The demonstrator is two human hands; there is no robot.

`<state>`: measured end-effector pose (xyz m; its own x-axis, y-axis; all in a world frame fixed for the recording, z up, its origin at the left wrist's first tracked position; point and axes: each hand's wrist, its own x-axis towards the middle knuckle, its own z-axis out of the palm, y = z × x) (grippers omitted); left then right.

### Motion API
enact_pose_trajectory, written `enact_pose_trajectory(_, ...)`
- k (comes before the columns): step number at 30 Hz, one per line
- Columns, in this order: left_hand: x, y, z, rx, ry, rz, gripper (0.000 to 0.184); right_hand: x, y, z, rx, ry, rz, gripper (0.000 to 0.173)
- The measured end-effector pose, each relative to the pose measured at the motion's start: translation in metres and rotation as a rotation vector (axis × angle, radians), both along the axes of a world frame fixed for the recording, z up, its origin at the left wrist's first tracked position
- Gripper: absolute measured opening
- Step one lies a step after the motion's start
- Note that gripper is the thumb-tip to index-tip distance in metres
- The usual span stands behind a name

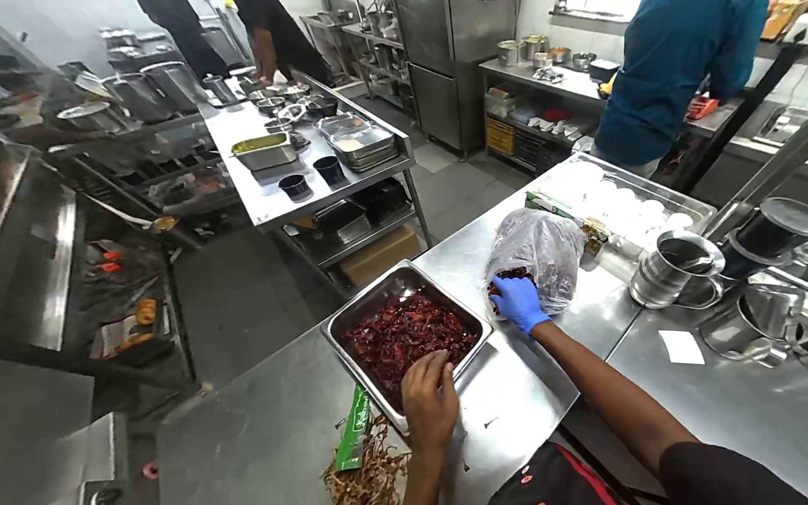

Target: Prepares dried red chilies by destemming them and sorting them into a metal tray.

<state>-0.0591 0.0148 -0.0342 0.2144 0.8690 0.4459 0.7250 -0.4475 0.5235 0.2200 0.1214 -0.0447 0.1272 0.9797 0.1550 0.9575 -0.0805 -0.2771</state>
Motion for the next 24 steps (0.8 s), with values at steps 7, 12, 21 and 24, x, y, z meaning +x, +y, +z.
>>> enact_pose_trajectory(7, 0.024, -0.013, 0.012, -0.035, -0.206, -0.092, 0.031, -0.009, -0.048, 0.024, 0.349, 0.507, 0.049, 0.019)
enact_pose_trajectory(12, 0.058, -0.009, 0.046, -0.056, -0.201, -0.15, 0.053, -0.037, -0.121, 0.084, 0.054, 1.494, 0.088, 0.026)
enact_pose_trajectory(21, 0.068, -0.003, 0.075, -0.439, -0.509, -0.17, 0.015, -0.038, -0.121, 0.088, -0.017, 1.487, 0.17, 0.024)
enact_pose_trajectory(24, 0.062, -0.004, 0.075, -0.522, -0.537, -0.165, 0.017, -0.036, -0.122, 0.082, -0.054, 1.244, 0.21, 0.033)
